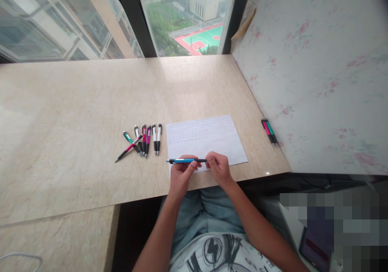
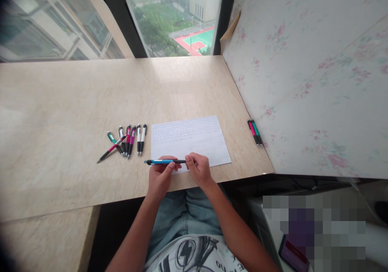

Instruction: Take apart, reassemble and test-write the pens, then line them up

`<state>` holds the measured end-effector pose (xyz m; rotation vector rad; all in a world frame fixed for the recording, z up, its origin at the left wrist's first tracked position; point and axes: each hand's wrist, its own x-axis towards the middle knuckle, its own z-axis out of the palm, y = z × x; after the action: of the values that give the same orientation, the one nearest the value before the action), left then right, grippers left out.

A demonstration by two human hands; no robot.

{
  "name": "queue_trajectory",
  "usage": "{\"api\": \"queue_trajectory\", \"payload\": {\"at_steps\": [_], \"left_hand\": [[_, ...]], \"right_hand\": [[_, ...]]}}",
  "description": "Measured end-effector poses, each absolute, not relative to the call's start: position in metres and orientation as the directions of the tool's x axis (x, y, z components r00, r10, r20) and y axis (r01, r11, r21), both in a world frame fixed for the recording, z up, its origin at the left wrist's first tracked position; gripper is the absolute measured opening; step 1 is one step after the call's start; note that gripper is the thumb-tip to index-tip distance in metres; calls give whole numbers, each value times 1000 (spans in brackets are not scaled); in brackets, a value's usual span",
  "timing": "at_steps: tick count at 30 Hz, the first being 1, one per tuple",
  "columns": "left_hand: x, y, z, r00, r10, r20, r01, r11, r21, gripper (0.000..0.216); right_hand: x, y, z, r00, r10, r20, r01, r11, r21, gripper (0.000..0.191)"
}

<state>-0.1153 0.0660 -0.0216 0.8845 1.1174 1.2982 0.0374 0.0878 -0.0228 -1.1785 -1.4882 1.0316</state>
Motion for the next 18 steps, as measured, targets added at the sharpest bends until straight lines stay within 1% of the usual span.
{"api": "queue_trajectory", "payload": {"at_steps": [4,6,9,12,14,18], "left_hand": [[-116,66,-22,-86,989,-121,-284,92,954,19],[-115,65,-20,-80,990,-118,-263,93,960,19],[-115,65,-17,-79,988,-129,-215,110,970,18],[-115,65,-18,-95,984,-149,-215,125,969,20],[-114,65,-18,-98,982,-160,-234,134,963,21],[-114,64,-20,-92,981,-173,-261,144,955,20]], "right_hand": [[37,89,-22,-105,984,146,208,165,-964,48],[38,90,-22,-114,985,132,213,154,-965,48],[40,90,-22,-136,983,123,182,147,-972,48],[41,89,-22,-129,984,122,174,143,-974,47],[42,88,-22,-119,982,145,188,166,-968,46],[41,85,-19,-124,962,243,234,266,-935,41]]}}
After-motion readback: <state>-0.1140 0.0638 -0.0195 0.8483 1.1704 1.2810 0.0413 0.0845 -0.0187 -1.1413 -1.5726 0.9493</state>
